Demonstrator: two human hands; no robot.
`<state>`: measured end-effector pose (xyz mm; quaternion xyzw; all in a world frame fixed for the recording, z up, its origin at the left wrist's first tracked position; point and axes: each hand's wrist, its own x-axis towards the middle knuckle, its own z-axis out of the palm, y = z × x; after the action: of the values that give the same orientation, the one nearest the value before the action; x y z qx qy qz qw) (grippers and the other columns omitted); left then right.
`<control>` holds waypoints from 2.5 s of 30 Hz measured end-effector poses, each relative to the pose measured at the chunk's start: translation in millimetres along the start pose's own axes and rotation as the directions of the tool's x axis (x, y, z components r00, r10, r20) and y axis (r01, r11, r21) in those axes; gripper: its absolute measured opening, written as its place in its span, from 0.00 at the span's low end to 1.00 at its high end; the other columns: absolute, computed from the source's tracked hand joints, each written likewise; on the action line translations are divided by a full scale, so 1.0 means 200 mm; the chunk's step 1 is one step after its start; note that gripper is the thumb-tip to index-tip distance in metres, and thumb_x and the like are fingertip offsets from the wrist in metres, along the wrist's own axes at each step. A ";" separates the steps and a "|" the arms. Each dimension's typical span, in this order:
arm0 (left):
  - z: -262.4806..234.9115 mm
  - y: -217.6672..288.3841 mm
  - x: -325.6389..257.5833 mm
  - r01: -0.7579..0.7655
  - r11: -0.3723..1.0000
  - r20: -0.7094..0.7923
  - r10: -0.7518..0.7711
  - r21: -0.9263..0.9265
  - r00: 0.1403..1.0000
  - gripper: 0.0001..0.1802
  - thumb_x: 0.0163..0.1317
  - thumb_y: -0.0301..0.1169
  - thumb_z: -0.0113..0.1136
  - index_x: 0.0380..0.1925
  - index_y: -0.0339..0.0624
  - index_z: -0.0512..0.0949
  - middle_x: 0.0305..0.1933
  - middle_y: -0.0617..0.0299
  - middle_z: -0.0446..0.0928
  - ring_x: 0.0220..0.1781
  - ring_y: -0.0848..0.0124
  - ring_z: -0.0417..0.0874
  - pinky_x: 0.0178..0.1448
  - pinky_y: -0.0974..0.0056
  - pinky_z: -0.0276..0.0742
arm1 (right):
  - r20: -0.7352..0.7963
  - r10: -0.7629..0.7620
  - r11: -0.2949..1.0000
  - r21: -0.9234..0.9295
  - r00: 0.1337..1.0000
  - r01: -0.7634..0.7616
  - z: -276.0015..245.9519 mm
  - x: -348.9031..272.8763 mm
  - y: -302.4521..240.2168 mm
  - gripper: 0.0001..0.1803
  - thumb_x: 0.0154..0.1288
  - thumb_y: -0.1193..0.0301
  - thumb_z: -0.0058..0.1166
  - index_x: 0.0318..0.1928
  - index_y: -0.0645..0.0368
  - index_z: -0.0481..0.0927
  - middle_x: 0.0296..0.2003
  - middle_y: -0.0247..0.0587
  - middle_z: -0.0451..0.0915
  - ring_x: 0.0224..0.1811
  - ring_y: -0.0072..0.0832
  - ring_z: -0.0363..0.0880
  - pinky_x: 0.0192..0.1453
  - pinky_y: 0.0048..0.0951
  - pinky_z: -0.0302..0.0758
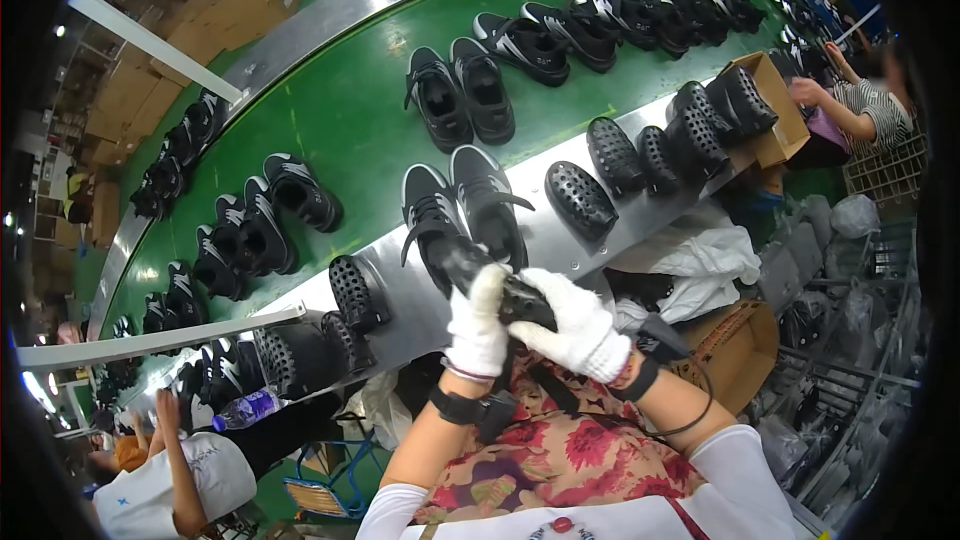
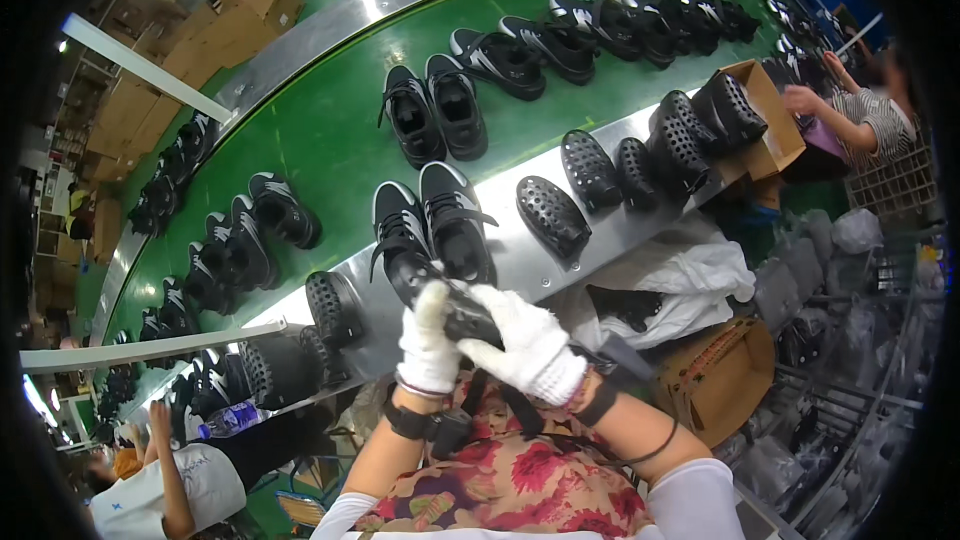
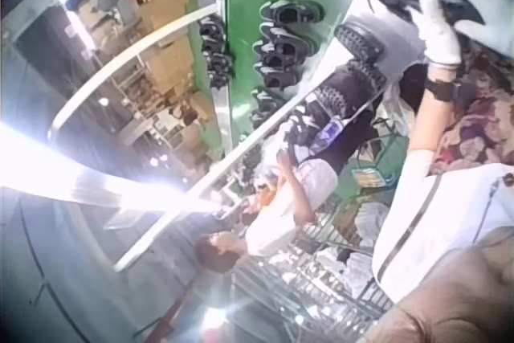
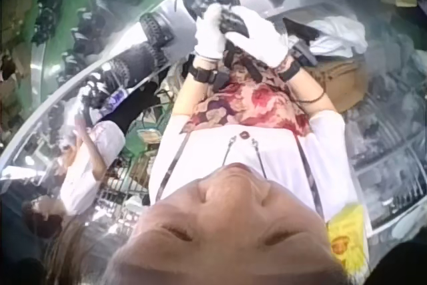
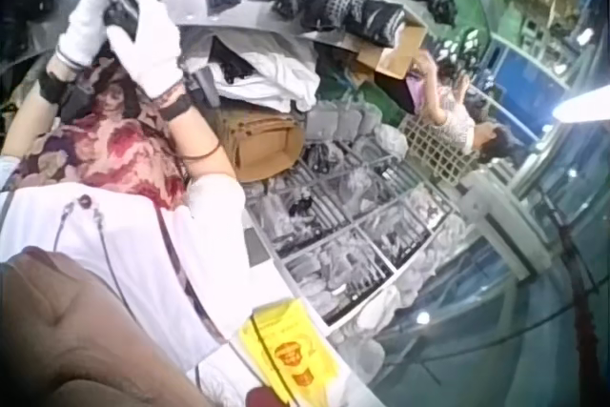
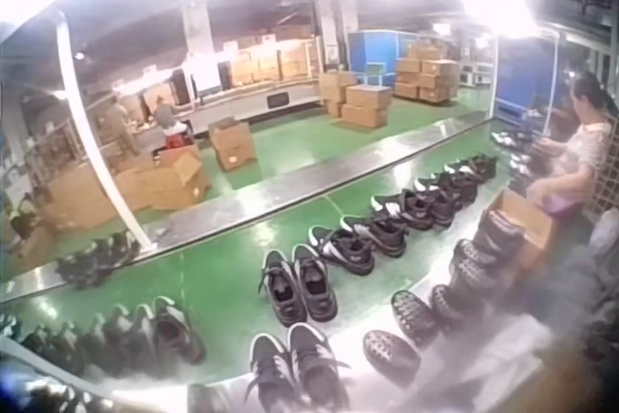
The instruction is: The recorder is inspecting black sneakers on an assembly line, picking up the shoe upper and the sole mold to check fit and quality.
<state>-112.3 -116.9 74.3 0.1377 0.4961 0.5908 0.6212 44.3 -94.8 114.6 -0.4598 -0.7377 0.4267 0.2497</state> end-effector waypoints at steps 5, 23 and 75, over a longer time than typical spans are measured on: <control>-0.09 -0.14 0.13 -0.301 0.755 -0.002 0.371 0.582 0.929 0.22 0.71 0.39 0.61 0.57 0.36 0.75 0.48 0.53 0.81 0.51 0.64 0.82 0.56 0.59 0.78 | -0.127 0.096 0.986 0.150 0.987 -0.077 -0.04 -0.03 0.06 0.21 0.61 0.71 0.66 0.53 0.63 0.78 0.38 0.43 0.84 0.39 0.27 0.83 0.47 0.31 0.80; -0.03 0.16 0.51 -0.515 -0.098 0.524 0.162 0.852 0.836 0.15 0.63 0.35 0.56 0.48 0.44 0.80 0.44 0.48 0.81 0.47 0.48 0.83 0.53 0.51 0.78 | -0.035 -0.026 0.853 -0.522 0.999 0.003 0.06 0.31 0.19 0.17 0.61 0.63 0.59 0.45 0.59 0.72 0.30 0.50 0.80 0.32 0.49 0.83 0.36 0.45 0.79; -0.19 -0.11 0.44 -0.459 -0.090 0.402 0.647 0.884 0.648 0.18 0.46 0.22 0.62 0.41 0.44 0.79 0.38 0.52 0.79 0.42 0.52 0.82 0.50 0.54 0.80 | -0.105 0.089 0.960 -0.255 0.990 -0.113 0.21 0.40 0.40 0.27 0.61 0.58 0.63 0.57 0.56 0.75 0.40 0.51 0.82 0.45 0.53 0.82 0.52 0.50 0.78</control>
<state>-145.3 -61.5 1.0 0.6319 0.6851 0.3590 0.0500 14.0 -23.3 22.8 -0.5450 -0.7505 0.3165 0.1989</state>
